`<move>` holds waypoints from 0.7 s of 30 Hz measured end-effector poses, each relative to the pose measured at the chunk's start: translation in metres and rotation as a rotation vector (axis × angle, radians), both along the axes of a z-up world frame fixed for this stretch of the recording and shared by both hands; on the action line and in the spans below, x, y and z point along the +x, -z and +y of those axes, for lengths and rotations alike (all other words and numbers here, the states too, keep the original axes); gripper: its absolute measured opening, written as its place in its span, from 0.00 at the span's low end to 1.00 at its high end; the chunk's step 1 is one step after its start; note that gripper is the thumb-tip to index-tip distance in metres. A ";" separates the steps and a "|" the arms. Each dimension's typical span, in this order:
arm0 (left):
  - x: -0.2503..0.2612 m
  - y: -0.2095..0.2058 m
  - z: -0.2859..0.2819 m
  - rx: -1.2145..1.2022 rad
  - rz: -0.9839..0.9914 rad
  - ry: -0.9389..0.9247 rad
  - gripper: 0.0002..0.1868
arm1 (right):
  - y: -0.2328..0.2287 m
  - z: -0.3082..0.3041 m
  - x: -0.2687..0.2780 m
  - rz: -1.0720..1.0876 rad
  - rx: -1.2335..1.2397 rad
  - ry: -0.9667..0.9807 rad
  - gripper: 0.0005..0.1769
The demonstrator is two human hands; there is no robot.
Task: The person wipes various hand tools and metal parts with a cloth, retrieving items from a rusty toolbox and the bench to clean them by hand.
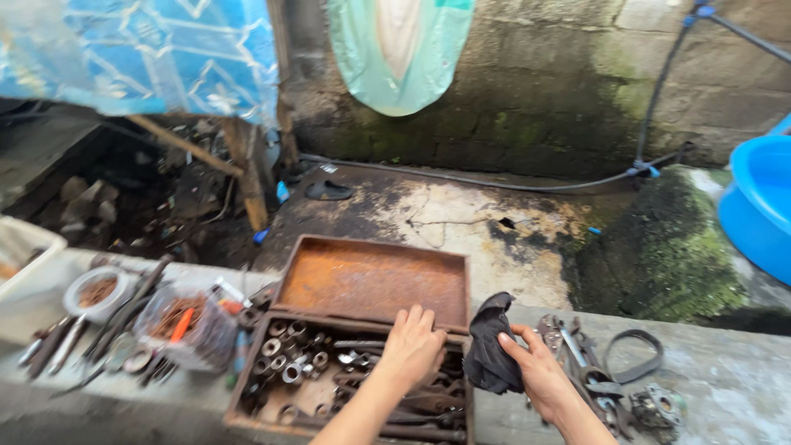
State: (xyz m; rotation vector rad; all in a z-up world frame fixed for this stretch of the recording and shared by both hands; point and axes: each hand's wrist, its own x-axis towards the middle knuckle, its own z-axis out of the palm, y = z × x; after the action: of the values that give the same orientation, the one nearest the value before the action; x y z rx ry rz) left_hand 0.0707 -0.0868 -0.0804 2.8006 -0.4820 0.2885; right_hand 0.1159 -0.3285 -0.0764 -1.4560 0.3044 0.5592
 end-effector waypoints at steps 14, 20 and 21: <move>0.047 0.040 -0.174 -0.309 0.212 0.069 0.07 | 0.043 -0.154 0.045 0.026 -0.053 0.164 0.21; 0.071 0.071 -0.225 -0.421 0.504 -0.142 0.12 | 0.063 -0.195 0.052 0.003 -0.007 0.198 0.20; 0.074 0.078 -0.231 -0.415 0.583 -0.208 0.13 | 0.065 -0.200 0.053 -0.001 0.000 0.209 0.19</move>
State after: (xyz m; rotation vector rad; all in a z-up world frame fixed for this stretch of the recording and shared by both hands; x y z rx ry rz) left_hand 0.1451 -0.3174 -0.1585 2.3662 0.0102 -0.3472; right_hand 0.1688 -0.5286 -0.1411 -1.4047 0.4497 0.3894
